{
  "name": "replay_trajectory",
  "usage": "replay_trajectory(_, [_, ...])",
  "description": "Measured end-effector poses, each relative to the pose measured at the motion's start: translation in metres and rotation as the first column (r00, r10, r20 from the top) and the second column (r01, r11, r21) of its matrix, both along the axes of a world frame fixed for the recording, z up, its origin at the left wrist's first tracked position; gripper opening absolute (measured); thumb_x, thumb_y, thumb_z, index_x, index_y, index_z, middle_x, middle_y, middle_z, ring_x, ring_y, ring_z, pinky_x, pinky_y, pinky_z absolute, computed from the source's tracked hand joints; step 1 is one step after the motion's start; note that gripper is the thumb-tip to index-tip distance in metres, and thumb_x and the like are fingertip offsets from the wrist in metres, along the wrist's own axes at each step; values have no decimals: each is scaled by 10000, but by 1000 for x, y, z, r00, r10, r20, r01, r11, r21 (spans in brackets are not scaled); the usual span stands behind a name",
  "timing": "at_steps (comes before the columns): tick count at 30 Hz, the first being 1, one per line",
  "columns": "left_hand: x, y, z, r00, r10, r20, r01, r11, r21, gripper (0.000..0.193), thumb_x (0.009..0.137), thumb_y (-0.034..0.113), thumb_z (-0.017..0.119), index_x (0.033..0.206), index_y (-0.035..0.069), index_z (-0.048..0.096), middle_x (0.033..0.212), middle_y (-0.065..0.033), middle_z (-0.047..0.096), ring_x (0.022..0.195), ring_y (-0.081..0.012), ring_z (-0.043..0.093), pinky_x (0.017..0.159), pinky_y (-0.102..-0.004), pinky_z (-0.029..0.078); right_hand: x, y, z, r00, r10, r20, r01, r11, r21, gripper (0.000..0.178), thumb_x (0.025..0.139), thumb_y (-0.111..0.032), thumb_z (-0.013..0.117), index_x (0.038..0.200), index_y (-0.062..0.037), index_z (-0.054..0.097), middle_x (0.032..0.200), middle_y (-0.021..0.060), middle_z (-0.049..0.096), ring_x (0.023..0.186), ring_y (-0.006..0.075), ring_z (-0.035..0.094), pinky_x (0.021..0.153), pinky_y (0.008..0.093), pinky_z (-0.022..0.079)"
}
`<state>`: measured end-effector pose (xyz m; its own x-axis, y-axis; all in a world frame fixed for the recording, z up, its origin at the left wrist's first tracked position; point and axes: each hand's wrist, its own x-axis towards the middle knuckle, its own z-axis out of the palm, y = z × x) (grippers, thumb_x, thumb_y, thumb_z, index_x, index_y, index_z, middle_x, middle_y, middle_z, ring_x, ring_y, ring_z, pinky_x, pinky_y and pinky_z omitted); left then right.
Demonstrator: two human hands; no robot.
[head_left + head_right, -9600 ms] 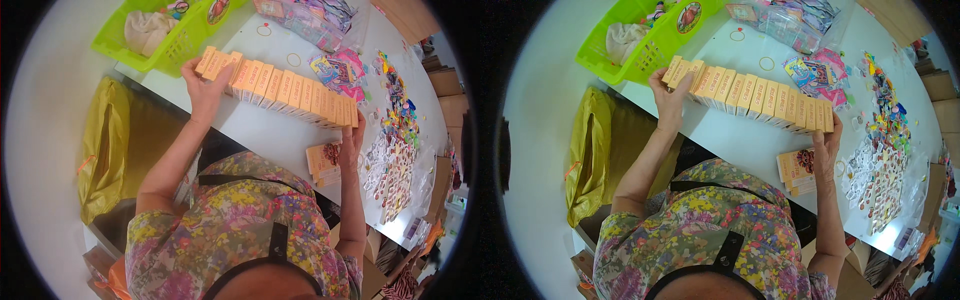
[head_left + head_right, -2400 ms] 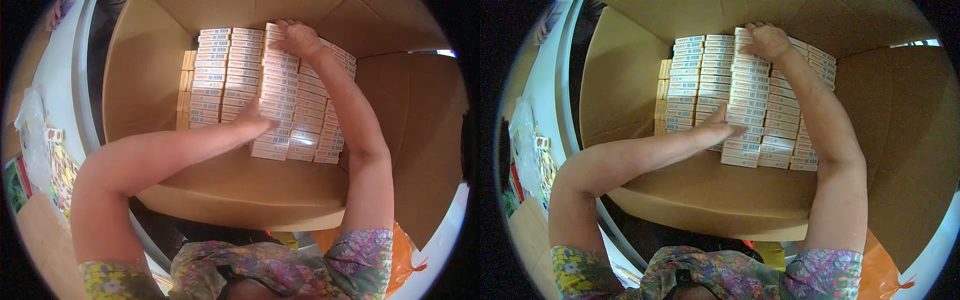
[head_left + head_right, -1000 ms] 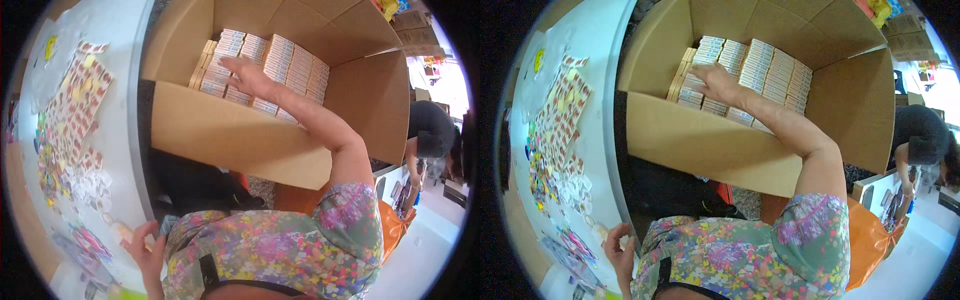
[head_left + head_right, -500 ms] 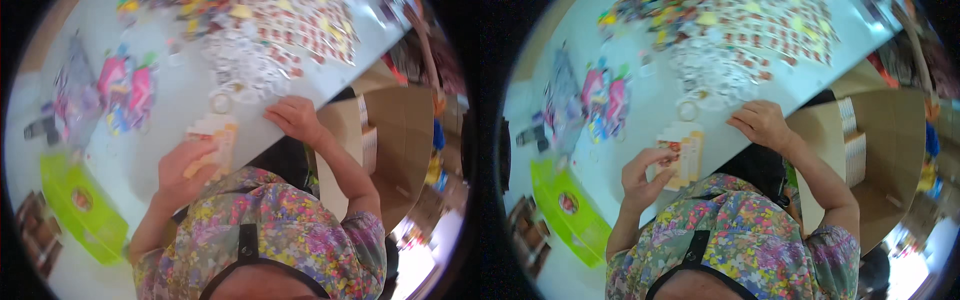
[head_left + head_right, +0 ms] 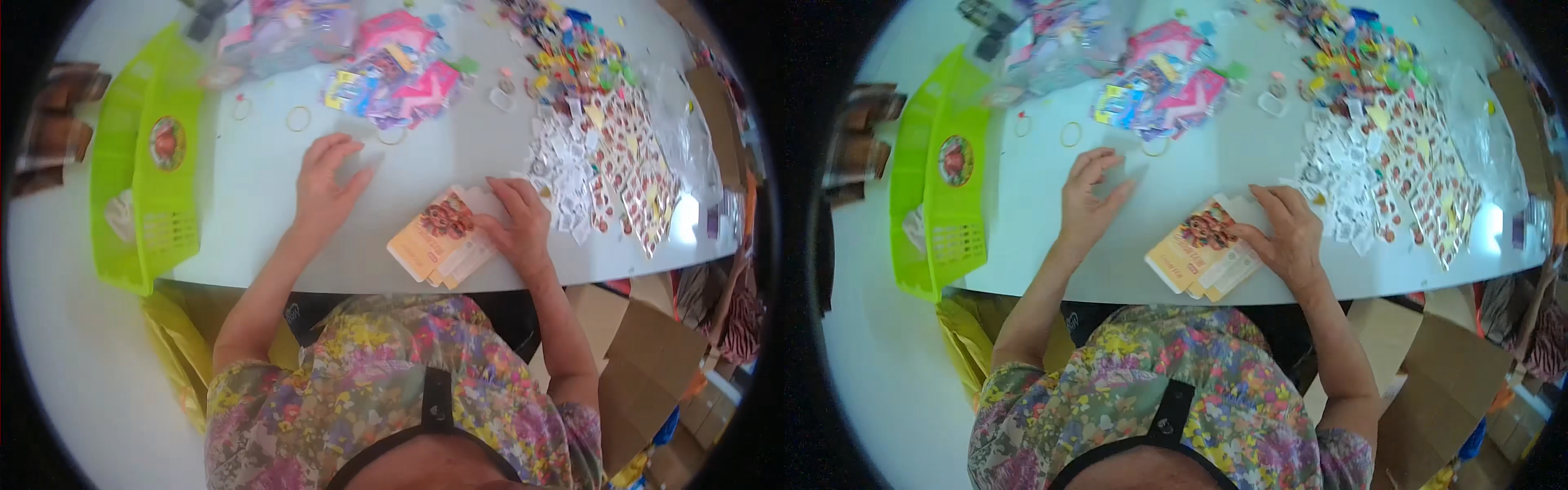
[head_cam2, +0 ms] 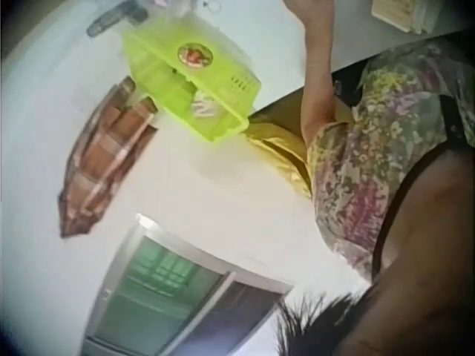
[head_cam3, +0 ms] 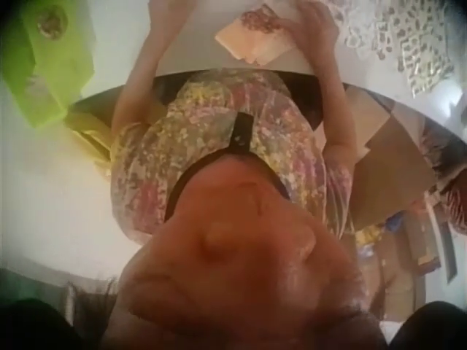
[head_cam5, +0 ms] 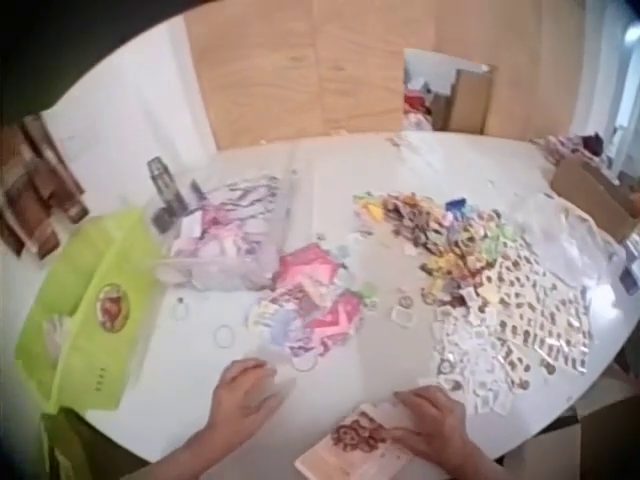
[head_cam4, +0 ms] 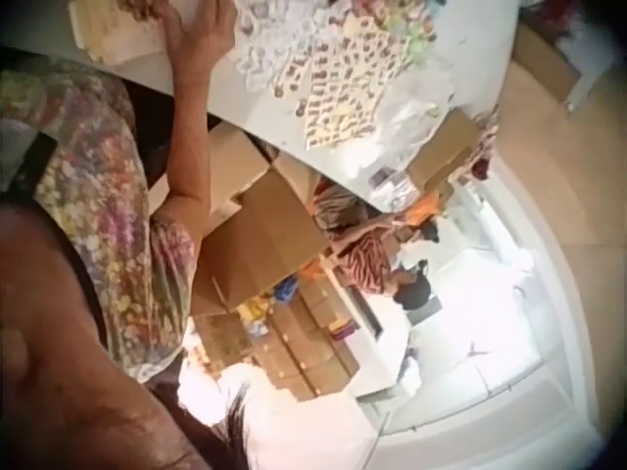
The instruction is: Packaging small items into paper bags and placing them into a shipping box.
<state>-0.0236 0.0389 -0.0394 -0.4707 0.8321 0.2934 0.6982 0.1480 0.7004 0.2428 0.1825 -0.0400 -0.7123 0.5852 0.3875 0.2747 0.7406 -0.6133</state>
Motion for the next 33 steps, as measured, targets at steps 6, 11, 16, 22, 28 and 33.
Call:
replay_trajectory(6, [-17, -28, 3, 994, 39, -98, -25, 990, 142, 341, 718, 134, 787, 1023, 56, 654, 1147, -124, 602, 1072, -308, 572, 912, -403, 465, 11, -12, -7, 996, -88, 17, 88, 996, -28, 439, 739, -226, 777, 1089, 4, 646, 961, 129, 620, 848, 281, 627, 712, 353, 507])
replay_trajectory(11, [-79, 1, 56, 954, 222, 201, -274, 918, 286, 289, 771, 188, 754, 1003, 41, 665, 1023, -113, 648, 945, -227, 623, 806, -333, 501, 20, -6, -14, 997, -48, 68, 62, 974, -217, 433, 726, -205, 758, 1087, 8, 649, 951, 131, 613, 848, 287, 619, 739, 358, 506])
replay_trajectory(16, [-61, 0, 53, 975, 72, 211, -108, 980, 164, 342, 784, 249, 757, 1033, 39, 655, 989, -92, 644, 872, -179, 610, 729, -303, 503, 13, -15, -5, 986, -42, 163, 8, 980, 200, 425, 660, -217, 808, 985, 8, 656, 925, 138, 621, 864, 318, 612, 753, 392, 490])
replay_trajectory(22, [62, -30, -10, 976, -220, -5, 218, 971, -101, 543, 698, 323, 820, 1104, 37, 602, 955, -109, 634, 834, -231, 607, 747, -357, 505, 0, -4, -6, 974, -25, 227, 27, 1000, -5, 393, 633, -166, 838, 930, -13, 629, 937, 127, 630, 867, 282, 621, 765, 358, 494])
replay_trajectory(28, [101, -13, -18, 986, -162, -35, 153, 972, -180, 605, 619, 273, 858, 1104, 45, 576, 819, -98, 635, 777, -272, 626, 713, -402, 492, -1, -12, -2, 959, -74, 275, 174, 917, -358, 421, 692, -158, 818, 1020, -9, 601, 987, 88, 657, 936, 175, 623, 770, 310, 498])
replay_trajectory(33, [88, -15, -8, 958, -126, 256, 203, 931, -303, 508, 626, 190, 869, 1034, 38, 607, 695, -51, 622, 673, -195, 624, 626, -346, 499, -4, -14, 11, 950, -103, 294, 196, 932, -306, 386, 722, -90, 799, 1044, -7, 603, 979, 74, 658, 958, 135, 606, 782, 276, 485])
